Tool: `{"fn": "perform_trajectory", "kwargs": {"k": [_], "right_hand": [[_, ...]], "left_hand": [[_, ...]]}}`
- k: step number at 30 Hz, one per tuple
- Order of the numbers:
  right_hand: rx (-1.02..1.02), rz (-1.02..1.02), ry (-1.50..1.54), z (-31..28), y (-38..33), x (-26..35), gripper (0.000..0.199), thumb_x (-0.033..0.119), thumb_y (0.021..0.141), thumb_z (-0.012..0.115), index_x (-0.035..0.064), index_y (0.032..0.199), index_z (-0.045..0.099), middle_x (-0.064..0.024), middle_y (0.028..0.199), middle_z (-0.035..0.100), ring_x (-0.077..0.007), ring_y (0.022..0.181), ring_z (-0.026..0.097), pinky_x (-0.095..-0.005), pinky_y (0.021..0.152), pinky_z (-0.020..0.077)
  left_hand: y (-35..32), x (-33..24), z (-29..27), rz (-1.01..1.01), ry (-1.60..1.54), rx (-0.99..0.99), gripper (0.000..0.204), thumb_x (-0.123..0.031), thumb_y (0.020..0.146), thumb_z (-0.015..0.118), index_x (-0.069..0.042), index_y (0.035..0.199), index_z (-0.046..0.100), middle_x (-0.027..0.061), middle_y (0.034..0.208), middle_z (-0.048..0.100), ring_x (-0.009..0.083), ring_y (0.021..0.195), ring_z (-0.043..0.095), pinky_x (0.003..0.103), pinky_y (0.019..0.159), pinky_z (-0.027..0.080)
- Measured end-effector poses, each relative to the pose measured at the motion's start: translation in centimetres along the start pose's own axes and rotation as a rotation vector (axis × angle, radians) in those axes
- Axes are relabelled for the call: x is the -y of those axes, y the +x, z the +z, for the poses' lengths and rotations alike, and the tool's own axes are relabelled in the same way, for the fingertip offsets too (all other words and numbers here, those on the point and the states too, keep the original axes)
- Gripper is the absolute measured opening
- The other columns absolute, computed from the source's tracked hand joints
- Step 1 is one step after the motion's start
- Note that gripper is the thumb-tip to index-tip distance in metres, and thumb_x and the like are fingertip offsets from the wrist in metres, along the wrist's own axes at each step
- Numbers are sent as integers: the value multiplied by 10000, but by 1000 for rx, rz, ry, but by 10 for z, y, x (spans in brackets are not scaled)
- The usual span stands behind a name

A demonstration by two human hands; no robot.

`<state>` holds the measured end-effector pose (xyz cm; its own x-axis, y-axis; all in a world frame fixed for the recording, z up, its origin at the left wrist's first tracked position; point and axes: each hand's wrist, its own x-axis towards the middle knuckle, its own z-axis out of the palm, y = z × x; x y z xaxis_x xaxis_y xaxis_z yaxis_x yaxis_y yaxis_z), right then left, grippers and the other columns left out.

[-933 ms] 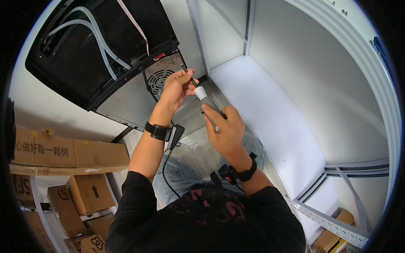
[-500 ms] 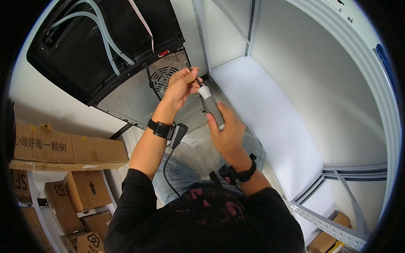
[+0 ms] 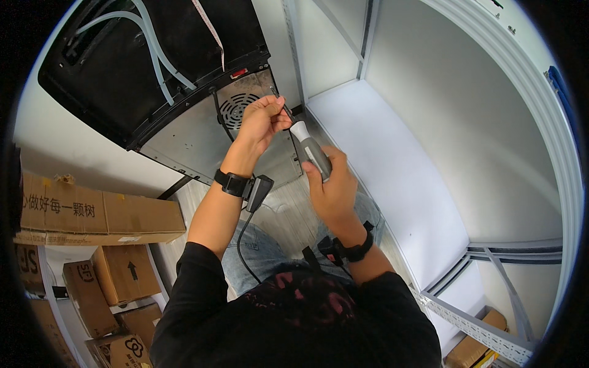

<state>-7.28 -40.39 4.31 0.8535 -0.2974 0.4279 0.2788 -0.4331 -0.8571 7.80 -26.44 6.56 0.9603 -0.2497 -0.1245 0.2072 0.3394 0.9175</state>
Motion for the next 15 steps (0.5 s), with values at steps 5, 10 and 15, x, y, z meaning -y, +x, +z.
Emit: {"fn": "perform_trajectory", "kwargs": {"k": [5,10,15], "right_hand": [[-2,-348,-317,-1,3,-4,395,123,747,730,17,1088,561,-130,851,535,-286,726,579,-338,583,466],[-143,-386,-156,7,8,8,452,99,731,734,13,1127,535,-103,821,520,-272,718,578,-330,604,479],[-43,1,138,-3,3,3,452,69,730,722,10,1130,521,-110,782,527,-253,700,580,-313,610,478]], "left_hand": [[-7,-8,4,-36,2,21,164,-170,902,588,-53,789,562,66,705,624,110,547,593,210,514,519],[-2,-5,0,0,6,40,169,-183,888,611,-48,799,560,82,733,627,106,533,587,200,506,512],[-1,0,6,20,-21,35,158,-168,886,613,-41,809,558,92,734,626,107,542,592,202,510,516]]}}
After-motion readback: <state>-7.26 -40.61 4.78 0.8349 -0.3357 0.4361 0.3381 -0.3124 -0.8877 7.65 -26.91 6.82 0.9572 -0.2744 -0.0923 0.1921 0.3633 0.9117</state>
